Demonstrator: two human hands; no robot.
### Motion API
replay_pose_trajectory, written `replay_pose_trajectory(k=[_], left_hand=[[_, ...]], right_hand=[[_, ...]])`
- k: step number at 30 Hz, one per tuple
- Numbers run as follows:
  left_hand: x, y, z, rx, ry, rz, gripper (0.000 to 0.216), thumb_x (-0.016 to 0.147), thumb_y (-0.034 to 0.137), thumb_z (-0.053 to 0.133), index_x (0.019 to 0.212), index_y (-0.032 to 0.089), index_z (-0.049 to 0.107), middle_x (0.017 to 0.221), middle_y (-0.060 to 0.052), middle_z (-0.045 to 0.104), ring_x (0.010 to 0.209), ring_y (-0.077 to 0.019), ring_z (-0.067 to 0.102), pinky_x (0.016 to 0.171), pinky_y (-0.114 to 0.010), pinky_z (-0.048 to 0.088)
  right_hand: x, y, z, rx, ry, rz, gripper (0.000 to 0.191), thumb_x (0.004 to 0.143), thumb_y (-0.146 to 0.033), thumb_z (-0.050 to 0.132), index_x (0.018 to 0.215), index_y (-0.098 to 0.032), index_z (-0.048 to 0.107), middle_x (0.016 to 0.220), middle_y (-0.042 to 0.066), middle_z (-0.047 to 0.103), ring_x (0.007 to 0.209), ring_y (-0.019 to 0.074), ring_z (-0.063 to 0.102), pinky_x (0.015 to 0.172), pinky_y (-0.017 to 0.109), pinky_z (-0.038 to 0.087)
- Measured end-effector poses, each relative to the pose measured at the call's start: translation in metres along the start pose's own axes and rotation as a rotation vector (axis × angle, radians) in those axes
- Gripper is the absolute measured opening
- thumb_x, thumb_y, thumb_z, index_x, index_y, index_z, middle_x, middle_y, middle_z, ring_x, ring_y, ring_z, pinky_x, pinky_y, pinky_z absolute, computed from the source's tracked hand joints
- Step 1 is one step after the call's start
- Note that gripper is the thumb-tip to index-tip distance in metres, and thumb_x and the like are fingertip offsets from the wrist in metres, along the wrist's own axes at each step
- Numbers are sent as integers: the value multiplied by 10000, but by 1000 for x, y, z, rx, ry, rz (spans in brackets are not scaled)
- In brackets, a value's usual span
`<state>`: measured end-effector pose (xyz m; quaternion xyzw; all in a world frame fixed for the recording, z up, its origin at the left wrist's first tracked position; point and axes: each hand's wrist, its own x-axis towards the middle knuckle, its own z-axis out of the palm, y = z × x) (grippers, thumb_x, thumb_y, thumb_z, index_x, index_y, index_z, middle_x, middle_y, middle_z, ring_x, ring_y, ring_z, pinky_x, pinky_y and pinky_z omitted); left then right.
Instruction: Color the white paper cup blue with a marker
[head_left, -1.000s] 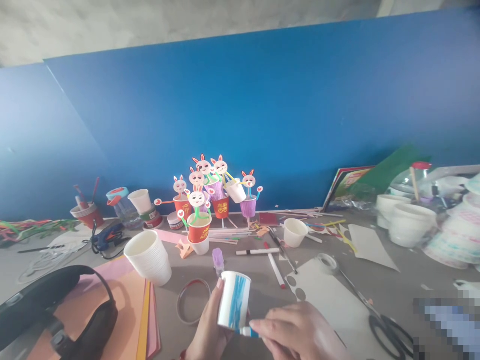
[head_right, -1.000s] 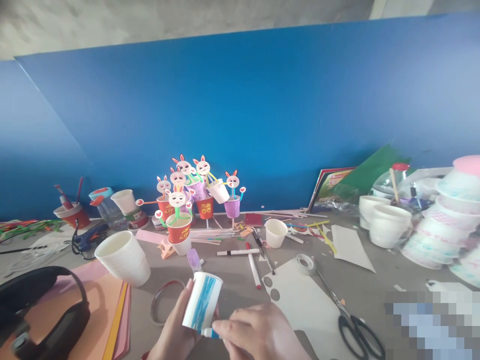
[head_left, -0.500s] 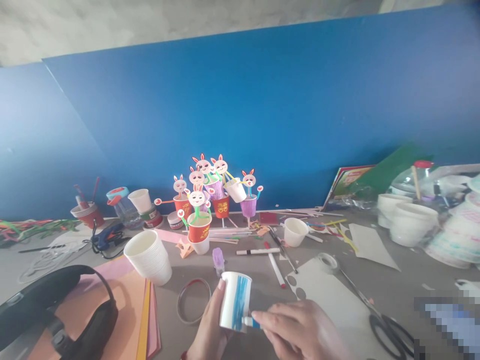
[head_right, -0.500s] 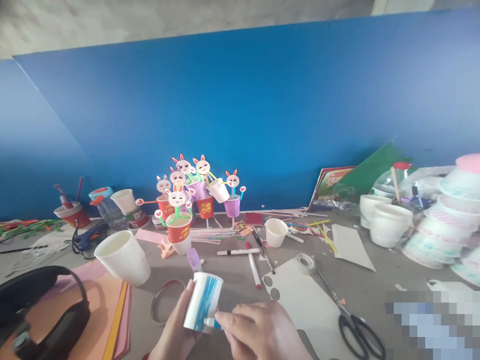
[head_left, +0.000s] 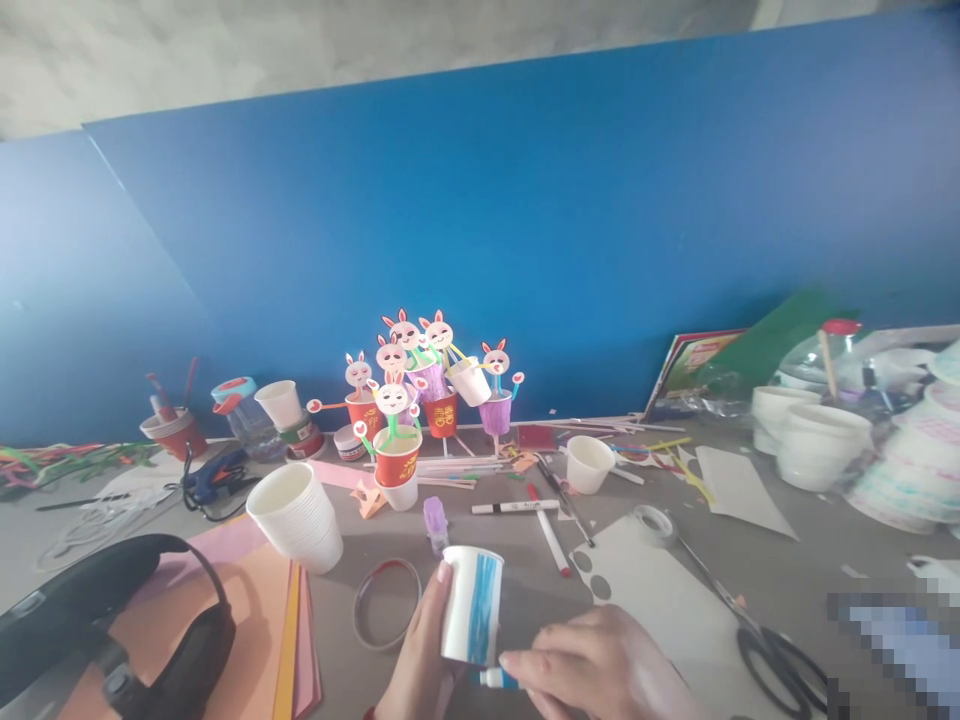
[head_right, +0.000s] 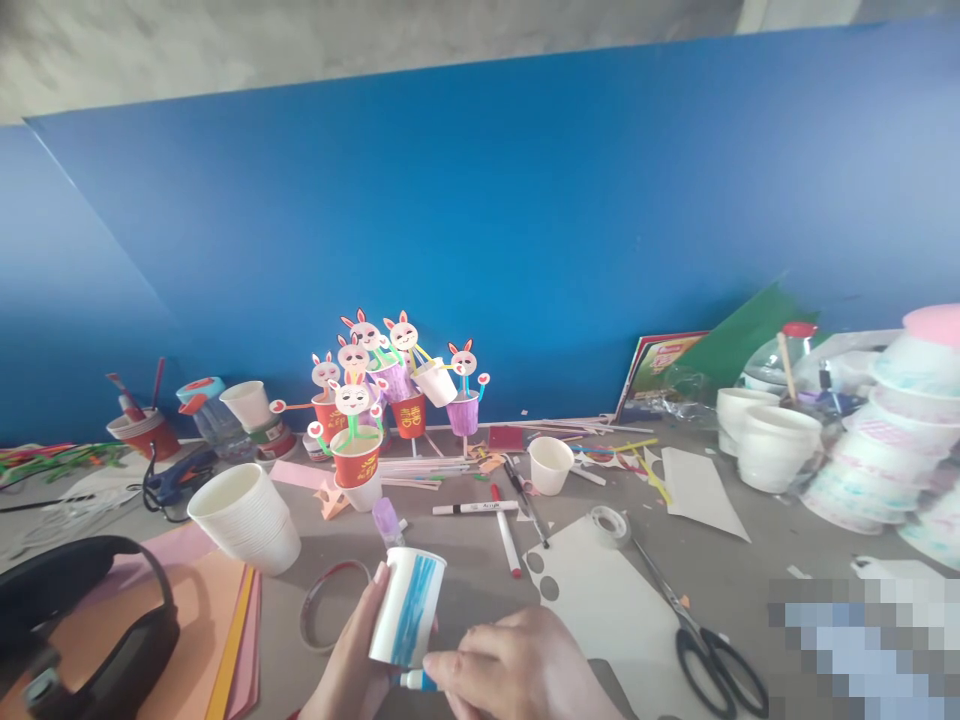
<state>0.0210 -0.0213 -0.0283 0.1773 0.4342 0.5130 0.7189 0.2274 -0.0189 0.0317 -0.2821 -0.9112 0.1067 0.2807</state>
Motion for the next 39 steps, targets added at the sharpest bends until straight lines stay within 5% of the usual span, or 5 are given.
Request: replay_pose_trajectory(k=[11, 20, 25, 31, 39], left_hand=[[2, 2, 1, 30, -12, -53, 616, 761, 709, 680, 979, 134, 721, 776, -80, 753, 730, -246, 672, 688, -345, 476], [0, 3, 8, -3, -228, 57, 711, 860, 695, 562, 1279, 121, 585, 667, -45, 708, 545, -211, 647, 545, -306, 405], [-1, 3, 12, 103, -213, 54, 731, 820, 722, 600, 1234, 120, 622, 646, -53, 718, 500, -195, 613, 532, -309, 411], [0, 3, 11, 39, -142, 14, 739, 688, 743, 725, 1107, 135, 689, 604, -8, 676, 527, -177, 581, 543, -305, 429], [0, 5, 12, 87, -117, 12, 794, 683, 785, 691, 1123, 124, 689, 622, -30, 703, 510, -179, 593, 535, -304, 405]], right_hand=[[0, -1, -3, 51, 37, -11, 243, 979, -211, 516, 1104, -292, 708, 620, -33, 702, 459, 107, 582, 494, 197, 424], [2, 12, 0, -18, 231, 82, 291, 971, -123, 465, 1153, -222, 668, 669, -5, 706, 452, 130, 560, 504, 237, 475], [2, 12, 0, 2, 238, 89, 313, 971, -107, 463, 1184, -224, 660, 771, 21, 750, 558, 142, 643, 526, 235, 454], [0, 3, 1, -2, 1, 44, 313, 976, -139, 465, 1137, -276, 695, 660, -20, 698, 504, 125, 604, 500, 228, 393], [0, 8, 0, -31, 136, 108, 299, 982, -145, 452, 1149, -225, 687, 672, -6, 715, 489, 135, 594, 510, 234, 411]])
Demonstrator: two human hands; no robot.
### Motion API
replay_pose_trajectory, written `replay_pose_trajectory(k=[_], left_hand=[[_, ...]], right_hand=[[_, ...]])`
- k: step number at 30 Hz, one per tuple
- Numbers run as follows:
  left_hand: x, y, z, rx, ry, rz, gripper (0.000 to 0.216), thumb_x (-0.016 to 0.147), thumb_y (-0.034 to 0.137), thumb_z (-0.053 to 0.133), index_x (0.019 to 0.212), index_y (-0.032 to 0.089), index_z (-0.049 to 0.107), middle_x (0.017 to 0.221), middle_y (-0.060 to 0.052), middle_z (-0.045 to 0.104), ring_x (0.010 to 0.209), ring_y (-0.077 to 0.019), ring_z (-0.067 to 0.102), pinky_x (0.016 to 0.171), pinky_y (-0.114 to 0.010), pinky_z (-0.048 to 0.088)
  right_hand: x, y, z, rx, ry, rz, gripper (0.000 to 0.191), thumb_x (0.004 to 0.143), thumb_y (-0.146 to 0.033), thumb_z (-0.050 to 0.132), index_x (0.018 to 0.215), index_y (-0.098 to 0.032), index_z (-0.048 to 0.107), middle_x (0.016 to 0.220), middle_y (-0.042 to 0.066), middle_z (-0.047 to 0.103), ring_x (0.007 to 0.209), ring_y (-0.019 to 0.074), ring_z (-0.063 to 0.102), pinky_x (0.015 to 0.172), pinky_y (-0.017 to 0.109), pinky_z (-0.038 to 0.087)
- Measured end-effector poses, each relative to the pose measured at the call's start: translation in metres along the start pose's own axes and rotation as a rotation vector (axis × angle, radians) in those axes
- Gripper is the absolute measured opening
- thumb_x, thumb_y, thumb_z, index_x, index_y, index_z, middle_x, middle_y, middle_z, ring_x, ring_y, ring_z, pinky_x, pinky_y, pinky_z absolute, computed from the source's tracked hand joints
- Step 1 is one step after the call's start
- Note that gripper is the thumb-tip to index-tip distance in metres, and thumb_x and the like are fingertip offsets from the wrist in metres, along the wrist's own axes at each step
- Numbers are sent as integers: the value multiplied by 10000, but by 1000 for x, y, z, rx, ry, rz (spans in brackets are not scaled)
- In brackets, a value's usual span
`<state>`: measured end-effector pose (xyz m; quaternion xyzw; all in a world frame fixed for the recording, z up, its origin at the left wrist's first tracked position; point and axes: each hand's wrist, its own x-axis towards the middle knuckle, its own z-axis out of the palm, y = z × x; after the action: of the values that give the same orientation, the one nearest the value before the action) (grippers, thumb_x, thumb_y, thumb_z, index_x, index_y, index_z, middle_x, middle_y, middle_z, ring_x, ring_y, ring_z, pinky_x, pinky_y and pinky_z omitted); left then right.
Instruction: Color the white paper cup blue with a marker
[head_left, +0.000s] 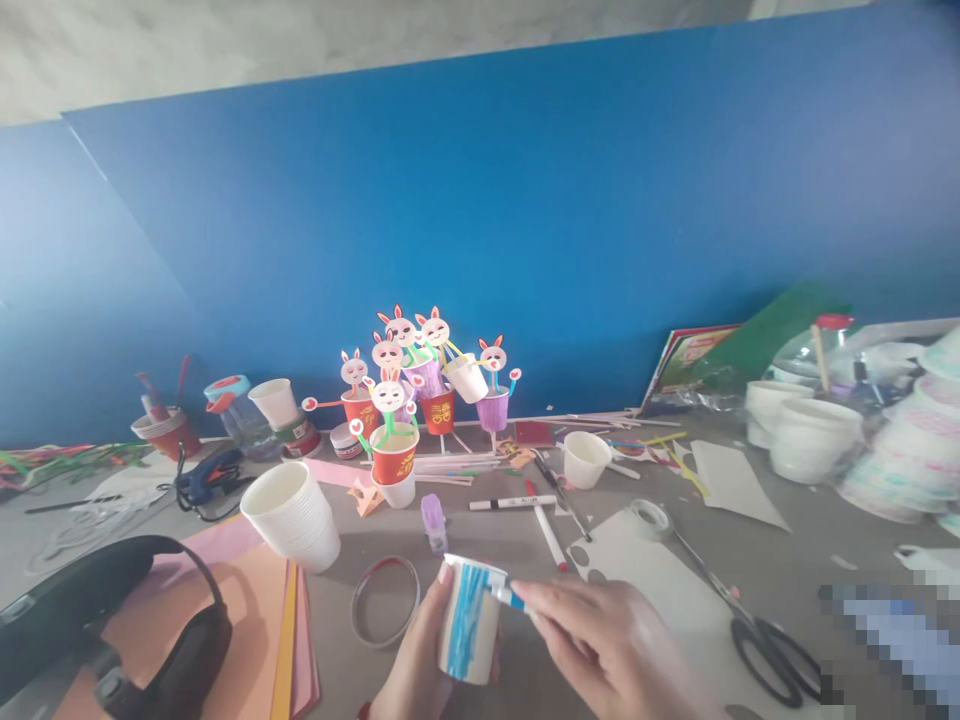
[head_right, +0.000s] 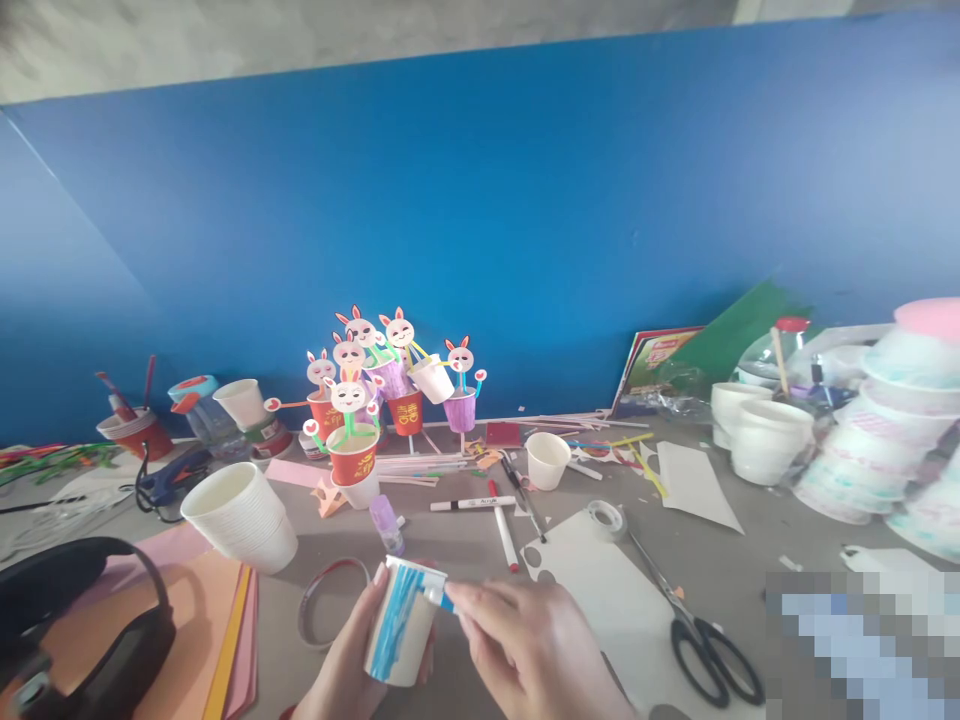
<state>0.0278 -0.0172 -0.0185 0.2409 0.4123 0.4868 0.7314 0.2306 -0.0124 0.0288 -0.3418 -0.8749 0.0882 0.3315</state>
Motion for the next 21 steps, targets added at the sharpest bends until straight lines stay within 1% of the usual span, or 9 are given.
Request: replay_pose_trajectory(k=[3, 4, 8, 10, 13, 14, 15, 18, 21], left_hand=[[1, 0, -1, -64, 19, -3, 737, 627, 743, 773, 1044, 138, 716, 628, -12, 694, 594, -180, 612, 581, -296, 433], [1, 0, -1, -74, 12, -4, 727, 624, 738, 780, 1031, 139, 719, 628, -9, 691, 600, -178, 611, 585, -296, 434], [-1, -1, 1, -21, -23, 16, 745, 665, 786, 707, 1029, 136, 713, 600, -8, 679, 485, -172, 576, 519, -308, 389], [-1, -1, 2, -24, -7, 14, 711, 665, 779, 713, 979, 141, 715, 604, -9, 682, 489, -173, 584, 532, -309, 396], [1, -1, 2, -92, 48, -20, 656, 599, 757, 780, 832, 147, 713, 623, -20, 693, 588, -180, 616, 599, -302, 437], [1, -1, 1, -105, 48, -25, 655, 589, 763, 781, 795, 146, 710, 623, -27, 697, 598, -178, 615, 611, -300, 442], [2, 0, 1, -107, 39, -26, 657, 589, 768, 776, 786, 146, 711, 615, -29, 695, 588, -176, 608, 606, -300, 443], [2, 0, 1, -87, 22, -21, 663, 608, 758, 772, 875, 152, 731, 598, -17, 687, 541, -176, 582, 540, -300, 419], [3, -3, -1, -126, 63, -20, 603, 601, 720, 807, 802, 158, 718, 593, -13, 681, 565, -177, 594, 559, -296, 432]], right_hand=[[-2, -4, 2, 24, -128, -59, 283, 976, -166, 489, 1128, -274, 701, 656, -24, 716, 505, 130, 620, 521, 219, 416], [-2, -5, 2, 30, -136, -62, 282, 979, -174, 490, 1129, -281, 703, 652, -25, 716, 508, 130, 625, 525, 216, 420], [-1, -2, 1, 19, -37, 21, 301, 1006, -192, 440, 1169, -249, 686, 694, 10, 736, 543, 141, 645, 526, 215, 424], [-1, -1, 1, 18, -67, 16, 297, 1002, -189, 447, 1162, -255, 689, 698, 7, 736, 544, 137, 643, 528, 215, 418], [-2, -3, 2, 26, -188, -46, 275, 978, -182, 497, 1133, -283, 701, 654, -27, 714, 507, 121, 615, 534, 217, 404], [-3, -4, 3, 29, -202, -56, 267, 974, -181, 505, 1120, -284, 704, 640, -34, 707, 494, 116, 605, 534, 218, 398], [-4, -4, 3, 31, -201, -55, 265, 974, -178, 504, 1116, -282, 703, 640, -35, 708, 493, 115, 605, 536, 219, 395], [-4, -5, 3, 36, -163, -25, 299, 986, -163, 468, 1148, -284, 689, 722, -15, 747, 557, 126, 654, 555, 226, 400], [-3, -7, 3, 30, -182, -34, 301, 983, -159, 457, 1128, -279, 691, 710, -18, 736, 549, 126, 638, 542, 235, 383]])
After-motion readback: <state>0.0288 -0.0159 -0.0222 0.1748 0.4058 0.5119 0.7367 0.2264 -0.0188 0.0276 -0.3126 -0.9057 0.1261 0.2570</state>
